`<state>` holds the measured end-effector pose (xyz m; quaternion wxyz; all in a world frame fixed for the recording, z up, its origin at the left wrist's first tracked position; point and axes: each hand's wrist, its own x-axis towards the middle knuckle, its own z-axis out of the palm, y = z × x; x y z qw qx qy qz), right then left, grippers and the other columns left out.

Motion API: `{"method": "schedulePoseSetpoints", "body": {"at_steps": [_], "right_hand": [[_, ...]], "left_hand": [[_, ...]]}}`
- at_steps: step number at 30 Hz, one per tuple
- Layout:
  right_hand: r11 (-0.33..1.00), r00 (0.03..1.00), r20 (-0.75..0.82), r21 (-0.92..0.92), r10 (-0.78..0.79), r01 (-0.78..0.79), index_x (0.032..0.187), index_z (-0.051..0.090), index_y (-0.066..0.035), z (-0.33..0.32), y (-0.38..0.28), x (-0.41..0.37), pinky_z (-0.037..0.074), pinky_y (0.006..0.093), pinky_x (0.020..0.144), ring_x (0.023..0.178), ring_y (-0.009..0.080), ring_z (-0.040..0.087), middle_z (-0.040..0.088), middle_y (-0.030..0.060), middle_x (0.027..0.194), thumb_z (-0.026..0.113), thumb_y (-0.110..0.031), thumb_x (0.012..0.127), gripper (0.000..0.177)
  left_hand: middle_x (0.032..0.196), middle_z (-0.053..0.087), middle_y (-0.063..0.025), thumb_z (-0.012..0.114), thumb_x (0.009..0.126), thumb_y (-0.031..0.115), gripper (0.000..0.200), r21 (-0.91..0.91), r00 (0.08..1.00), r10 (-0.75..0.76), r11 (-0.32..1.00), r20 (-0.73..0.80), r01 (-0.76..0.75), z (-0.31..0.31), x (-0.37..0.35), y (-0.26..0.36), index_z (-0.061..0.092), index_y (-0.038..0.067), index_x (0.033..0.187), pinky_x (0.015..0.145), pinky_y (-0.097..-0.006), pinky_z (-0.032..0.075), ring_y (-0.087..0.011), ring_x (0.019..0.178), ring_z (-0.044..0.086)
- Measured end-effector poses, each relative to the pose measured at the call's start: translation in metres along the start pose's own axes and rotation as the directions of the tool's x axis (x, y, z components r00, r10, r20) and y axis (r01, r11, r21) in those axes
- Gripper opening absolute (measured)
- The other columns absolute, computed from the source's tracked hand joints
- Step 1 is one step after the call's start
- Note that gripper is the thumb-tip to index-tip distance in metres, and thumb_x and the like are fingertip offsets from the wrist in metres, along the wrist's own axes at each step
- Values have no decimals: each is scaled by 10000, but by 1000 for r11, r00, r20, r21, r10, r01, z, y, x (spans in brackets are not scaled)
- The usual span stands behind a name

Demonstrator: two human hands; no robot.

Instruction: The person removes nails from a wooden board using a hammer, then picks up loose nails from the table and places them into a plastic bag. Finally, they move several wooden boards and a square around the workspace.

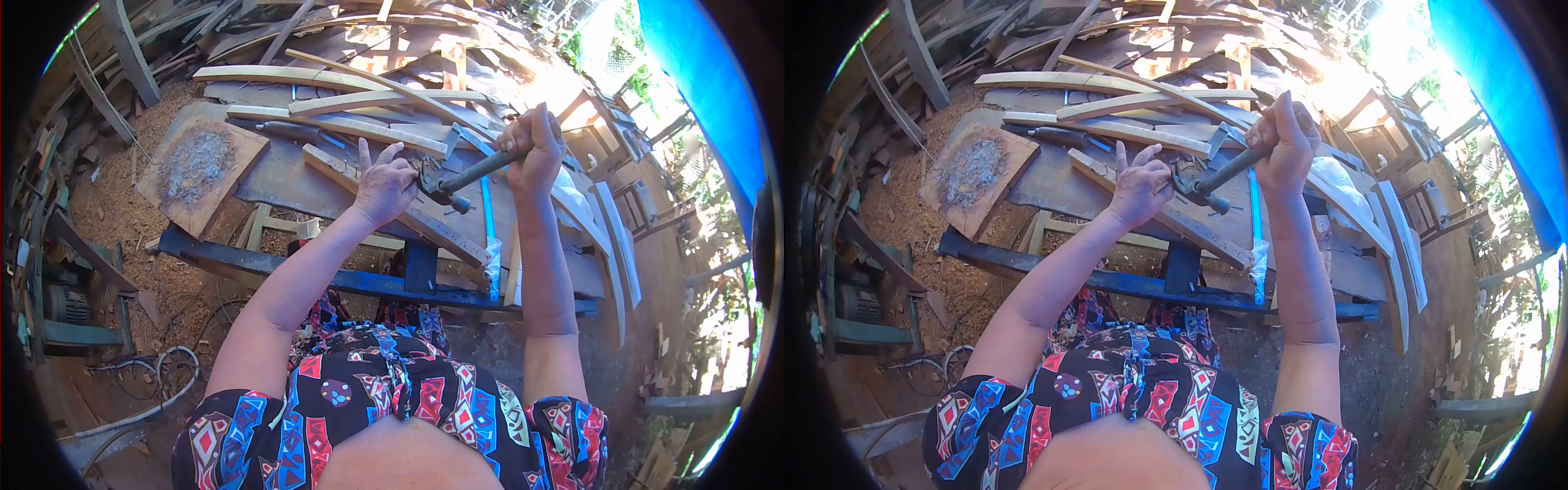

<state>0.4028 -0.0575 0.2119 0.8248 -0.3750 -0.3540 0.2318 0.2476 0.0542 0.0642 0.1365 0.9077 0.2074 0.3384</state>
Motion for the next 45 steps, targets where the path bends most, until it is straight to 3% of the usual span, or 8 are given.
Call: {"method": "schedulePoseSetpoints", "body": {"at_steps": [6,11,15,19,24,27,37,45], "right_hand": [[998,1000,-18,-67,-7,6,691,533,-91,-12,-3,-13,341,247,463,442,73,351,386,-29,510,583,-182,930,260],[981,996,-44,-180,-81,72,683,542,-86,-26,-17,-20,323,228,451,435,60,348,420,-28,516,604,-148,915,248],[988,992,-64,-119,-104,96,709,559,-74,-37,-38,-23,309,229,453,435,54,338,406,-35,510,604,-148,917,225],[987,988,-91,-113,-127,116,728,563,-63,-40,-54,-29,303,225,459,442,52,327,383,-44,511,600,-152,920,214],[980,995,-44,-180,-91,82,733,579,-65,-26,-51,-24,321,226,460,448,54,361,420,-38,511,620,-163,908,205],[972,996,37,-220,-78,85,727,587,-65,-5,-37,-16,332,223,459,447,57,387,447,-33,515,632,-167,899,205],[928,969,192,-365,153,-74,681,575,-73,101,27,5,316,209,386,388,49,432,484,-28,496,671,-265,874,289],[812,938,227,-576,263,-88,683,551,-67,146,94,27,291,229,350,362,61,374,438,-27,483,681,-308,864,329]], "left_hand": [[849,653,17,637,783,216,103,14,989,139,990,43,-140,-14,12,7,718,152,779,1078,-670,0,-240,1235,447],[935,655,1,648,784,274,159,324,940,28,935,340,-145,0,34,12,732,152,841,1081,-663,4,-241,1261,423],[1043,643,-24,649,776,312,256,306,878,-63,947,475,-97,15,40,13,716,162,972,1088,-651,22,-246,1296,385],[1199,595,-70,616,767,274,413,282,985,-11,959,169,-38,2,41,-14,612,161,1165,1065,-670,98,-285,1312,369],[1064,631,-108,606,796,199,303,55,919,-154,981,-363,186,-42,23,-92,628,97,1081,988,-459,374,-266,1072,557],[990,634,-108,596,819,163,258,-249,835,-439,894,-332,371,-37,-7,-135,621,66,1057,851,-370,462,-266,921,600],[1032,610,-104,544,879,415,403,-60,886,-419,908,-200,416,-27,-45,-140,562,154,1185,870,-438,409,-314,996,561],[901,575,-87,553,836,329,219,-89,889,-366,930,-275,356,-29,-48,-136,557,145,954,848,-429,372,-300,948,539]]}}
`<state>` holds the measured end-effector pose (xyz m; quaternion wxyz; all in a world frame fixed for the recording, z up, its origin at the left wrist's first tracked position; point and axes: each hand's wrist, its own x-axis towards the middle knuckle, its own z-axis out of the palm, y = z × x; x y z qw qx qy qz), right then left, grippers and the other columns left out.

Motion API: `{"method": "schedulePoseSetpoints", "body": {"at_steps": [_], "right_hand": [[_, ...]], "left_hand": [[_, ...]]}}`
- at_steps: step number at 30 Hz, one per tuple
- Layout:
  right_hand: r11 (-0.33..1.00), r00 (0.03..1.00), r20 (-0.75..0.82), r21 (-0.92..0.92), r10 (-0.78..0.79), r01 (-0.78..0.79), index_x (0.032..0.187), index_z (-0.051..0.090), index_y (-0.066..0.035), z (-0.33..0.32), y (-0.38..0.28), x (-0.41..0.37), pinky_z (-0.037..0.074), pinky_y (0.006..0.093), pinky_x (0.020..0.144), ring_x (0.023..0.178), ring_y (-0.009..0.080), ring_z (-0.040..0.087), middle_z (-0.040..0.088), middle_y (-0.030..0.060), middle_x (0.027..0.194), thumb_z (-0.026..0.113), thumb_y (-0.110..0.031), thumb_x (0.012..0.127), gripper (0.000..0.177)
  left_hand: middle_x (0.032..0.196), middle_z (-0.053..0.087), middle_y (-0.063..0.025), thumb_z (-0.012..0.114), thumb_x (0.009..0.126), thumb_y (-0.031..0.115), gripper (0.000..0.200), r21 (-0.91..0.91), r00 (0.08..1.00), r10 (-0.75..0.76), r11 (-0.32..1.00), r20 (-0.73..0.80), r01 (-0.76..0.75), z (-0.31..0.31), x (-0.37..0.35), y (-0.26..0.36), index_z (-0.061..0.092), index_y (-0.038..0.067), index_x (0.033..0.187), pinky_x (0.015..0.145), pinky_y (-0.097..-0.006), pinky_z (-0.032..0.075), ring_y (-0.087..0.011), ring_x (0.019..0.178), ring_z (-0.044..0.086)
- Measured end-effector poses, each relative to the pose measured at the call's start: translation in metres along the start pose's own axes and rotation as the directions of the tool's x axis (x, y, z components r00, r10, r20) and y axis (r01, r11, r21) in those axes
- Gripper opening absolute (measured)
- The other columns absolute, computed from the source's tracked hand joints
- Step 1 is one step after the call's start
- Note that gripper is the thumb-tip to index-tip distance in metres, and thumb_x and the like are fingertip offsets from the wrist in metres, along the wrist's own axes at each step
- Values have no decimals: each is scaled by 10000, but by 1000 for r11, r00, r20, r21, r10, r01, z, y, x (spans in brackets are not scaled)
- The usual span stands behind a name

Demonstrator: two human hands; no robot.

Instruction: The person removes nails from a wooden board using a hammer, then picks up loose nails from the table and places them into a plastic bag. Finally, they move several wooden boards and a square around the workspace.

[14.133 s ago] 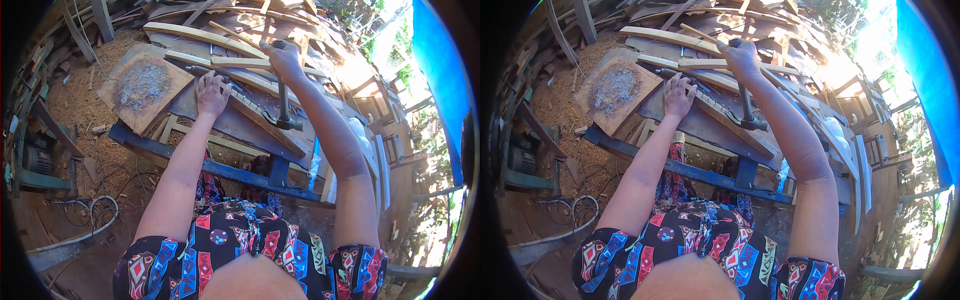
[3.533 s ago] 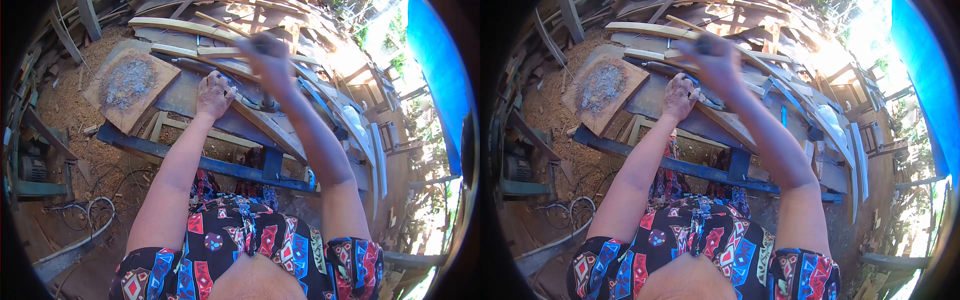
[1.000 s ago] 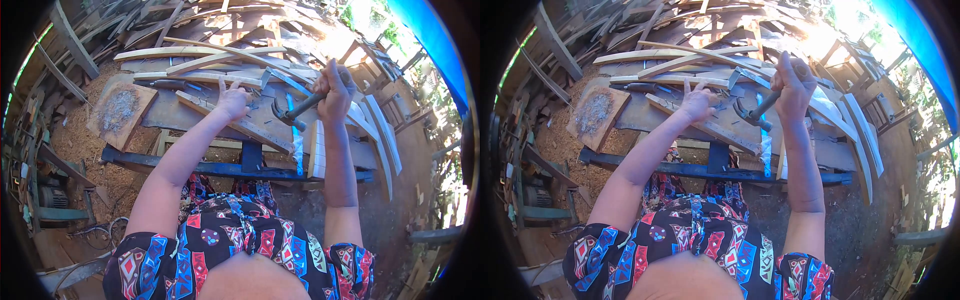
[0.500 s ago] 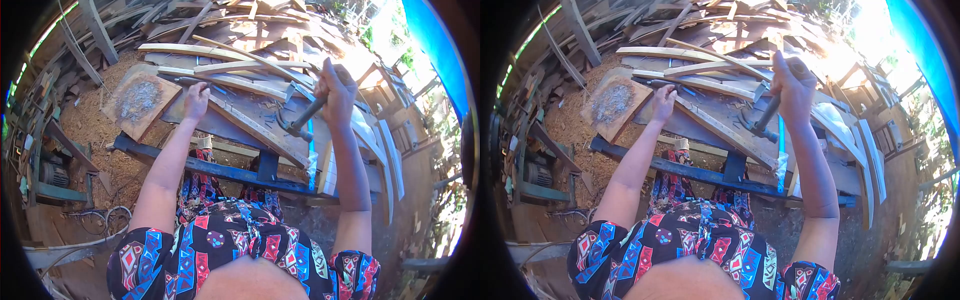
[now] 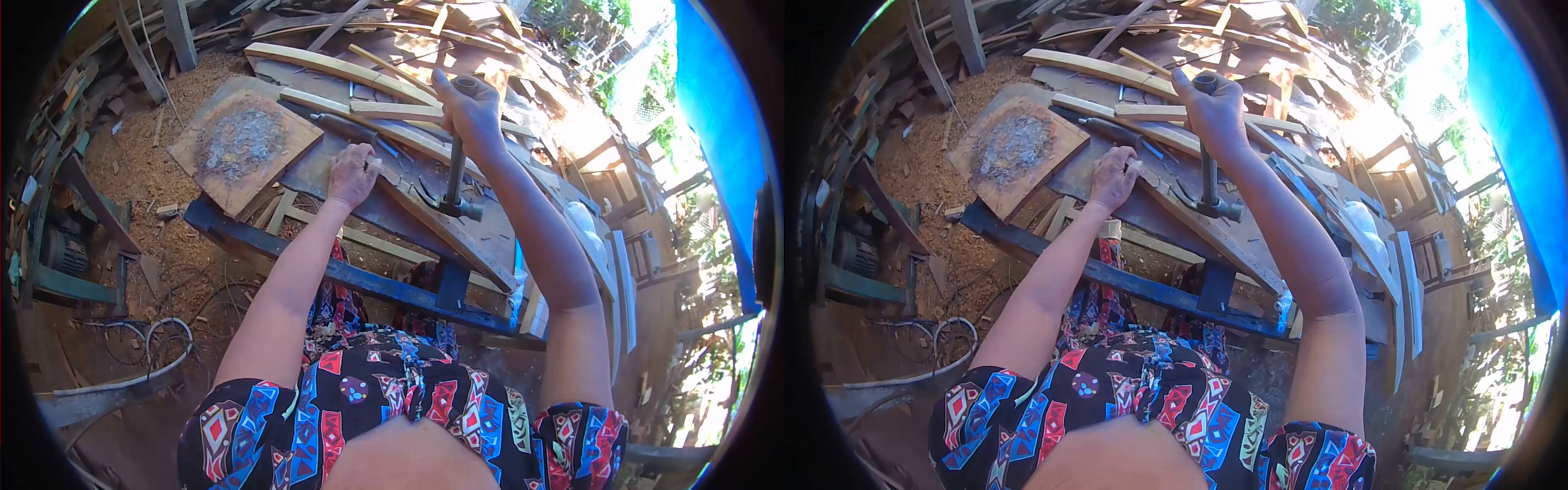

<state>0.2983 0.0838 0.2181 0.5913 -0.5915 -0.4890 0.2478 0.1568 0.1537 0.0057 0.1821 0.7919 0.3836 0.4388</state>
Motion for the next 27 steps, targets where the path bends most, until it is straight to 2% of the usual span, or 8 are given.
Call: {"method": "schedulePoseSetpoints", "body": {"at_steps": [9,11,15,20,21,22,25,27], "right_hand": [[972,999,25,-231,43,-36,663,545,-57,33,2,19,315,227,349,366,65,410,459,-6,482,707,-348,831,372],[942,996,43,-329,75,-57,613,574,-28,36,2,23,425,269,434,428,85,477,512,9,496,673,-388,832,432],[942,996,47,-330,74,-54,662,553,-49,47,6,26,322,249,344,357,75,403,461,-2,484,713,-344,823,373],[988,999,3,-145,47,-46,683,569,-37,58,2,30,327,247,354,369,75,414,467,6,471,729,-323,815,354],[980,999,-10,-195,48,-49,654,593,-24,59,-1,25,398,263,397,398,86,469,503,-1,503,703,-361,822,392],[980,999,-12,-193,45,-47,654,593,-24,59,-1,22,398,263,397,398,86,469,503,-1,503,703,-361,822,392],[988,1000,-20,-157,-6,3,666,594,-17,56,1,11,391,257,393,396,78,462,503,-6,504,712,-348,821,384],[1000,999,-38,26,-5,6,679,557,-51,55,0,3,276,227,373,372,64,390,468,-6,472,738,-304,813,338]], "left_hand": [[891,555,-66,528,872,430,292,115,998,-18,993,59,11,-3,1,5,531,139,900,825,-414,353,-280,925,536],[893,554,-63,535,869,419,280,91,998,-16,996,58,11,-3,0,5,539,141,897,830,-411,354,-276,927,536],[908,556,-59,559,859,382,247,55,998,20,998,54,-23,-5,0,6,582,138,888,851,-414,364,-268,941,536],[924,542,-69,567,845,333,225,14,990,114,993,-82,-113,-1,-2,6,628,120,803,850,-430,389,-284,926,538],[919,543,-70,569,838,320,232,-1,988,115,993,-99,-115,0,-1,7,643,109,776,858,-430,392,-285,927,538],[919,543,-70,569,838,320,232,0,988,118,993,-100,-119,2,0,6,643,109,776,858,-430,392,-285,927,538],[897,543,-78,579,810,303,224,-71,1000,12,997,-20,-13,7,4,7,639,106,723,827,-432,404,-289,902,545],[866,539,-89,577,788,283,213,89,995,-88,992,-40,92,14,6,14,627,103,686,791,-437,414,-291,873,554]]}}
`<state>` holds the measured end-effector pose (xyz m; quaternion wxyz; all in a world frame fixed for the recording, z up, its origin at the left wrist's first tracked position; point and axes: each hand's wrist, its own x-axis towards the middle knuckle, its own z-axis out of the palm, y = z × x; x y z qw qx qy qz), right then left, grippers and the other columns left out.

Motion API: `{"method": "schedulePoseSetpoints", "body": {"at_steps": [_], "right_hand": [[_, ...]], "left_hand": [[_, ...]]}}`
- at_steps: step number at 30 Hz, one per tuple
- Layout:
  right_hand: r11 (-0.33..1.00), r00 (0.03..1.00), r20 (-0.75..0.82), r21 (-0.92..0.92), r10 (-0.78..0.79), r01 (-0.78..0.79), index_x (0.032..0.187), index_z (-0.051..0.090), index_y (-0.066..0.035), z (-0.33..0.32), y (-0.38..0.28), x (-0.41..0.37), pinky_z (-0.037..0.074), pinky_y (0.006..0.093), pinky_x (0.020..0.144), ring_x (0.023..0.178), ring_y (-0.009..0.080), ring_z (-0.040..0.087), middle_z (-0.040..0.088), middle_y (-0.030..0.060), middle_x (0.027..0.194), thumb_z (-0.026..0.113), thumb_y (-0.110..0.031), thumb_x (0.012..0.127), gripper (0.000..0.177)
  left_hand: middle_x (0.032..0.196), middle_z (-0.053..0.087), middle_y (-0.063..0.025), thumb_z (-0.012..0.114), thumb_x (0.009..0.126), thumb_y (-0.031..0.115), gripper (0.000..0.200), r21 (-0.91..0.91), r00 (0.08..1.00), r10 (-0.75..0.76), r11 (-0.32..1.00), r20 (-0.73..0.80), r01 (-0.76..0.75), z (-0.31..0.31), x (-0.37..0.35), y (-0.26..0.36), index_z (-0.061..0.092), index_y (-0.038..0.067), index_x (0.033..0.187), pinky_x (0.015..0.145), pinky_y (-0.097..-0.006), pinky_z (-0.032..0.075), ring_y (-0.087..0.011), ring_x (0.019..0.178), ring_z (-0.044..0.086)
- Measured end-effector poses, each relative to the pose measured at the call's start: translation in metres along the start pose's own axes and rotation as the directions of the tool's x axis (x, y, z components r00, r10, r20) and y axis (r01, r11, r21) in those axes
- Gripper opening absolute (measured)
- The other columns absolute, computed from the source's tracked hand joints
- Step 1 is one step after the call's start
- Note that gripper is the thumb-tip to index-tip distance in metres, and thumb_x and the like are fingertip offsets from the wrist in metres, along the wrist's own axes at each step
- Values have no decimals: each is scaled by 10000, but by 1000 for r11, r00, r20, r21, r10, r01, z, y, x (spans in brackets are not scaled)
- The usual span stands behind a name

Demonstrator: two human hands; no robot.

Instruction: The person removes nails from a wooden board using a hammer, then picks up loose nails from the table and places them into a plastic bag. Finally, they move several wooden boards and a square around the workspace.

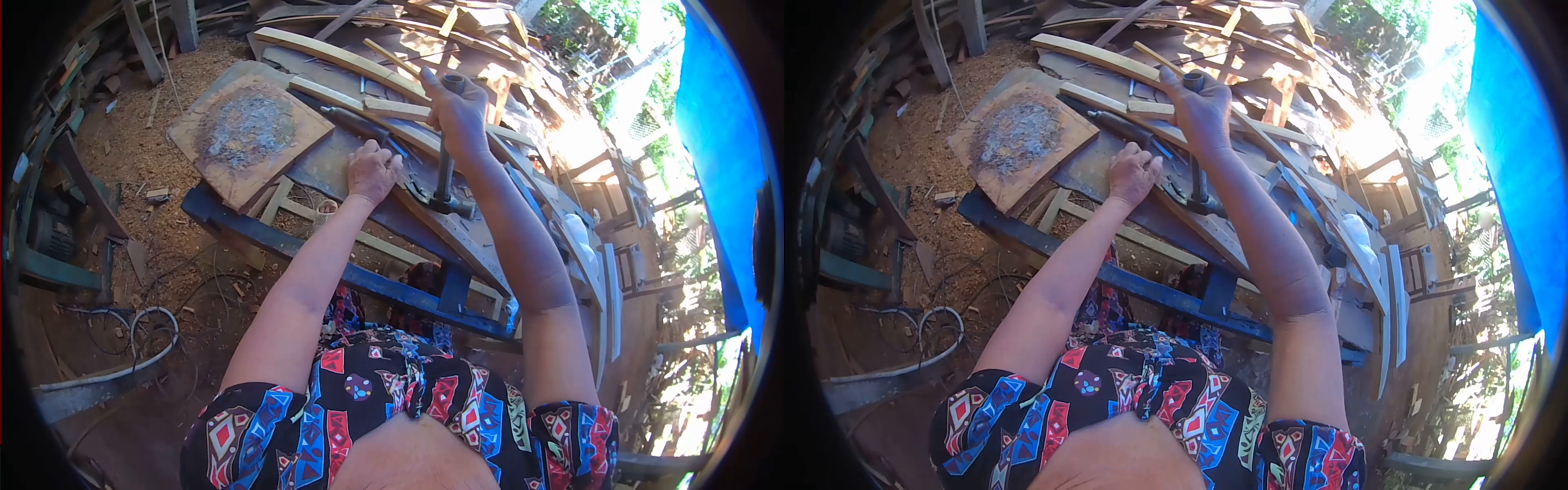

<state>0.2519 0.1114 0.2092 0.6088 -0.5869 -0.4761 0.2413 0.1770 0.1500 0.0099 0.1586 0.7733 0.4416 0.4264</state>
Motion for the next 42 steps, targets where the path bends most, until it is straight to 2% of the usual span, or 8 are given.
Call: {"method": "schedulePoseSetpoints", "body": {"at_steps": [9,10,11,14,19,23,36,42], "right_hand": [[990,997,-71,142,26,-15,710,529,-85,-61,-5,-55,315,234,445,476,60,394,397,-37,527,645,-181,852,207],[983,973,-173,-124,-154,134,664,476,-113,-107,17,-51,294,235,445,477,65,359,338,-35,520,606,-152,861,239],[748,992,-123,661,25,63,645,443,-128,-149,16,-56,306,252,474,486,77,345,324,-24,528,586,-151,861,260],[760,881,-452,619,138,198,637,444,-108,-210,5,-72,346,300,530,476,108,334,323,-22,526,569,-152,869,267],[911,895,-443,347,-53,225,695,507,-84,-213,15,-83,353,289,499,478,122,374,366,-12,532,617,-231,898,274],[897,924,-380,395,-36,198,667,504,-105,-186,22,-82,305,212,430,426,66,363,380,-40,503,586,-152,923,273],[914,978,208,-392,-26,108,746,587,-42,-108,48,-69,301,242,475,548,38,343,444,-52,551,692,-301,857,301],[892,947,318,-417,-38,176,742,584,-50,-98,25,-59,257,194,473,538,-12,357,444,-81,566,671,-229,881,243]], "left_hand": [[846,530,-94,557,792,249,188,101,1000,29,995,-13,-27,10,3,-5,596,100,685,766,-451,415,-300,848,552],[846,530,-94,557,792,249,188,100,1000,20,995,-18,-18,9,5,-6,596,100,685,766,-451,415,-300,848,552],[847,529,-93,556,793,248,187,91,999,20,996,-38,-17,10,5,-5,593,101,682,767,-451,414,-298,851,553],[850,528,-90,554,800,247,188,89,997,50,995,-54,-45,13,3,-3,589,104,683,770,-448,411,-294,852,553],[850,527,-80,547,823,256,197,64,996,81,995,-43,-78,13,1,-9,587,107,701,773,-440,405,-290,854,553],[848,527,-75,541,835,259,194,32,995,85,996,-44,-84,13,2,-9,586,106,724,768,-434,400,-284,846,554],[850,533,-73,542,823,246,189,14,993,108,994,-48,-108,11,4,-9,571,98,710,759,-433,397,-280,834,558],[850,535,-73,538,822,253,192,-10,992,99,995,-73,-100,13,4,-9,574,103,707,757,-433,397,-277,830,562]]}}
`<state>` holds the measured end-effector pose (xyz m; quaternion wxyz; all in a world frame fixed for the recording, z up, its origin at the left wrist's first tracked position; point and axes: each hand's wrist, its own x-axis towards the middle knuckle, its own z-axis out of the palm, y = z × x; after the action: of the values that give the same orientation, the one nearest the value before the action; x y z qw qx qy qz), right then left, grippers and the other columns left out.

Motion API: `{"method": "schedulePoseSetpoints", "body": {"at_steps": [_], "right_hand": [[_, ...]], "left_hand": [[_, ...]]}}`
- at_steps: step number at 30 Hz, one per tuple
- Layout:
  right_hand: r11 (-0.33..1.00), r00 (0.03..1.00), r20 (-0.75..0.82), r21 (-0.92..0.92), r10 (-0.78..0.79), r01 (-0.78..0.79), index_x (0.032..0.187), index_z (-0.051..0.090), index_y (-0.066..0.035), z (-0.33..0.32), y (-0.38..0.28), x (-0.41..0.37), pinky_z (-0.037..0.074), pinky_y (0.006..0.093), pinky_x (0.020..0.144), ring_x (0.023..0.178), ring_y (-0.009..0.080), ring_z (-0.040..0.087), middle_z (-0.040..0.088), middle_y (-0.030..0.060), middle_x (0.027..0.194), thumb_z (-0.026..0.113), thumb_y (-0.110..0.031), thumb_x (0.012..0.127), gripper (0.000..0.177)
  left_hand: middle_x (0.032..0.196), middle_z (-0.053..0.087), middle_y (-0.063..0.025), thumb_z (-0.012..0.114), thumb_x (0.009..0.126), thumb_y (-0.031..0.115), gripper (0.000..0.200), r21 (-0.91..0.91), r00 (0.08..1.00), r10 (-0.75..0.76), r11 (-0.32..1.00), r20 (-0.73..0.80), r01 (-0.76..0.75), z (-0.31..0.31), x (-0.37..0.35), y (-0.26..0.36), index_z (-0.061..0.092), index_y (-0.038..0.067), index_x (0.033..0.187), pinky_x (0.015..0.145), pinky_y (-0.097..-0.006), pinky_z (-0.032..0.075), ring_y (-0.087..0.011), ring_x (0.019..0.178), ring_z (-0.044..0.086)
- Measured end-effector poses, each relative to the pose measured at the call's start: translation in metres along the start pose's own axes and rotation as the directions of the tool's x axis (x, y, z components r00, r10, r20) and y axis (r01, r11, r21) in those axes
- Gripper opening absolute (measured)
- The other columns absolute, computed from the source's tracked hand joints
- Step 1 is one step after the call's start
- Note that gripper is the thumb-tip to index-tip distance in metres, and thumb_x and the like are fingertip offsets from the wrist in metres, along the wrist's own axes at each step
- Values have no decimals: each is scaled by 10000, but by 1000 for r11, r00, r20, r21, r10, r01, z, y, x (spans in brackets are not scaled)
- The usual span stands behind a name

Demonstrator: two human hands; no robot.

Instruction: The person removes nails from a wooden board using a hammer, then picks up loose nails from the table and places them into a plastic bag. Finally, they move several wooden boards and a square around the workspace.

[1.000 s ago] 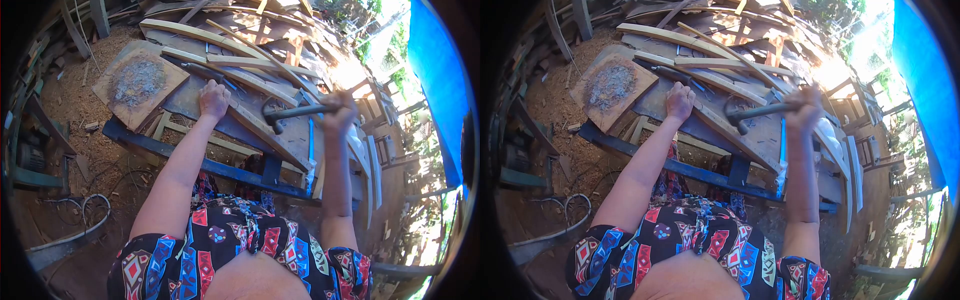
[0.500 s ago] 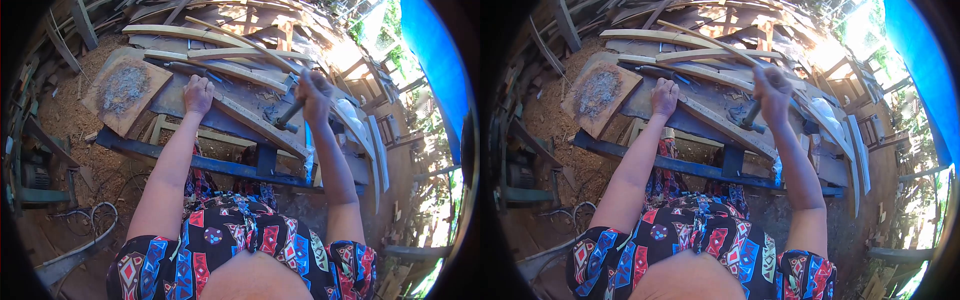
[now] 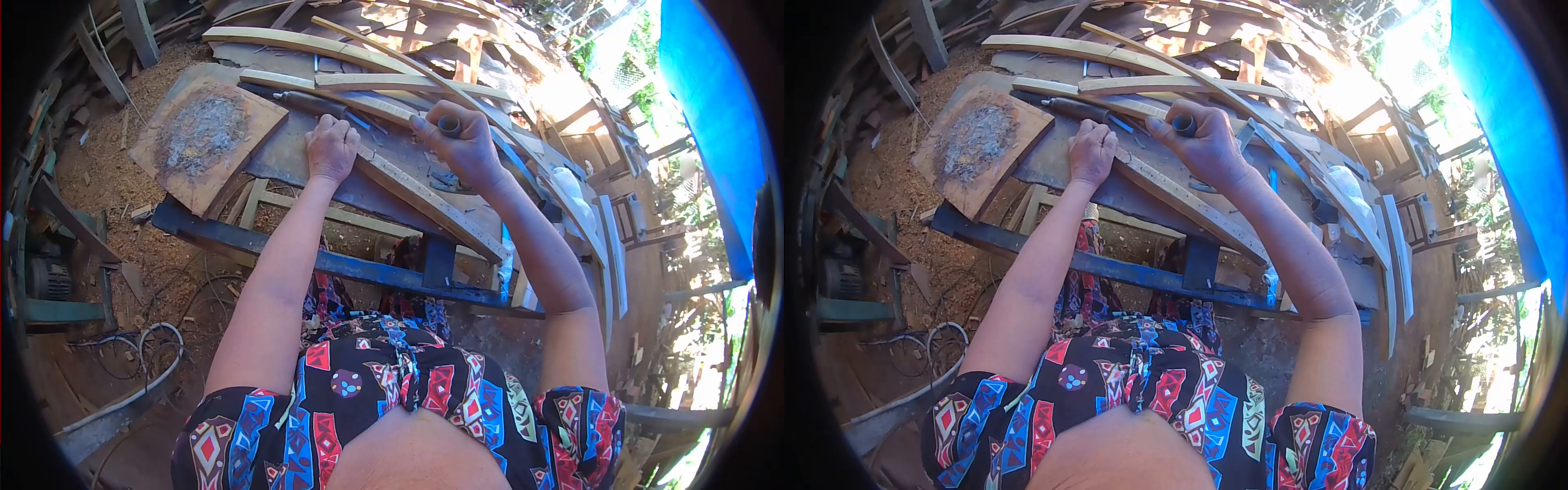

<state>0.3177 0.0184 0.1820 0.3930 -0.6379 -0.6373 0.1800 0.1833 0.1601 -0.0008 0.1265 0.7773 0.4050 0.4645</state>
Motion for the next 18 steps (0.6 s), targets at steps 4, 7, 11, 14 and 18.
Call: {"method": "schedulePoseSetpoints", "body": {"at_steps": [4,7,11,14,18], "right_hand": [[999,999,-8,19,-38,38,749,596,-55,-3,3,5,273,194,462,509,-8,368,456,-77,552,661,-232,887,233],[992,994,-110,122,-1,15,745,603,-45,-12,-12,5,277,223,468,536,13,341,448,-69,550,689,-262,864,262],[971,985,-173,234,-6,47,736,597,-39,-22,-27,1,291,189,473,560,-10,400,480,-63,568,681,-214,869,235],[991,981,-169,79,-97,111,717,573,-45,-2,35,3,297,184,478,558,-12,400,508,-64,605,678,-196,870,239],[974,964,-244,221,103,-49,715,586,-48,-18,18,-3,299,191,436,482,0,407,490,-60,548,681,-205,871,240]], "left_hand": [[850,537,-72,536,822,251,191,18,1000,-6,1000,-3,6,-2,1,2,575,105,704,758,-431,396,-275,835,561],[849,537,-70,538,818,249,189,3,1000,-14,1000,4,14,-3,0,3,576,105,702,762,-427,393,-269,841,561],[848,537,-66,544,813,247,184,-3,999,-29,1000,18,29,-3,2,1,584,104,705,765,-424,390,-261,847,560],[849,538,-63,549,811,244,179,-10,999,-16,1000,30,16,-2,-2,3,589,103,708,764,-424,390,-263,845,559],[847,539,-59,558,808,243,176,-6,1000,-18,1000,15,18,-2,0,2,589,104,706,763,-425,391,-263,843,558]]}}
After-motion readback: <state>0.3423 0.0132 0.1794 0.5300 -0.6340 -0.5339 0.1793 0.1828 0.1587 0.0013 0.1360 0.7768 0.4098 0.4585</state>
